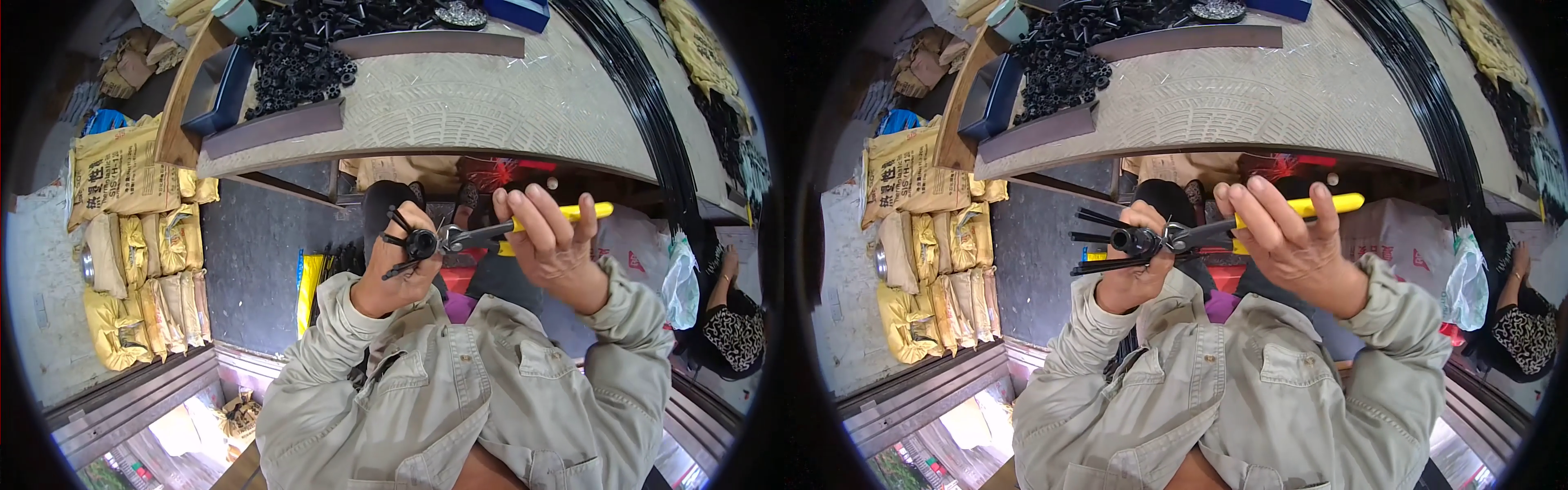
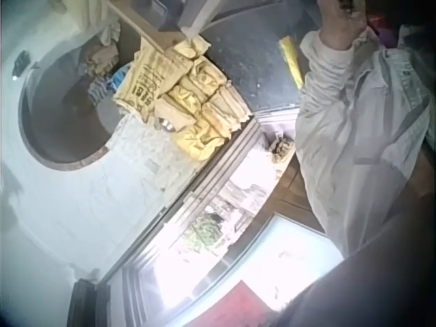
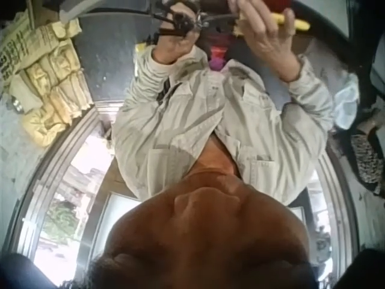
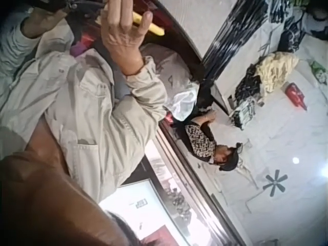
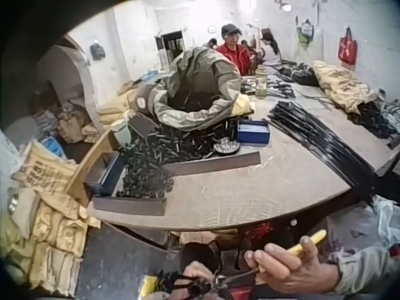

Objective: Assembling wire-based mechanical components using pliers at a workbench.

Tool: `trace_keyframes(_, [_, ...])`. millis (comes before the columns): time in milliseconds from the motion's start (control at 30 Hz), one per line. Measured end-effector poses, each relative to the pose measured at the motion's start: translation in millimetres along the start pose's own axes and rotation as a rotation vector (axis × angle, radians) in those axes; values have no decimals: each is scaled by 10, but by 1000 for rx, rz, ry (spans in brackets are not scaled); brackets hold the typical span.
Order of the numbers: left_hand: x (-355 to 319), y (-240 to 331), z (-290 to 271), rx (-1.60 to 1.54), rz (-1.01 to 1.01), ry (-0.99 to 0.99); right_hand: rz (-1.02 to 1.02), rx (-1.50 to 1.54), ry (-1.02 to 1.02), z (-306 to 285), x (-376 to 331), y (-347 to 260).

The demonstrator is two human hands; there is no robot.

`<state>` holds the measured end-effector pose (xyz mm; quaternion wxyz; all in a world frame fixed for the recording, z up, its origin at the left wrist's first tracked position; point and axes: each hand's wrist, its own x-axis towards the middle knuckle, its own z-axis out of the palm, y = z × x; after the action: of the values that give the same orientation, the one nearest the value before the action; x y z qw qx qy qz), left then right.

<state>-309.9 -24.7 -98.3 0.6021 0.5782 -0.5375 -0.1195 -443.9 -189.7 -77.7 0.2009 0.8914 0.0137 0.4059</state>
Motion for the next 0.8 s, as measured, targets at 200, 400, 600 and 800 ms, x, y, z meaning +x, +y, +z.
trace_keyframes(200, [-44,-45,104,-10,-64,124,193,-71,-78,-19,-195,-294])
trace_keyframes(400, [-40,-70,96,59,26,32,52,445,-334,-218,-90,25])
trace_keyframes(600, [120,168,-189,-405,-375,-459,205,1462,-1195,-419,234,628])
trace_keyframes(800, [45,38,-47,-307,-99,-412,666,2125,-1501,-397,25,581])
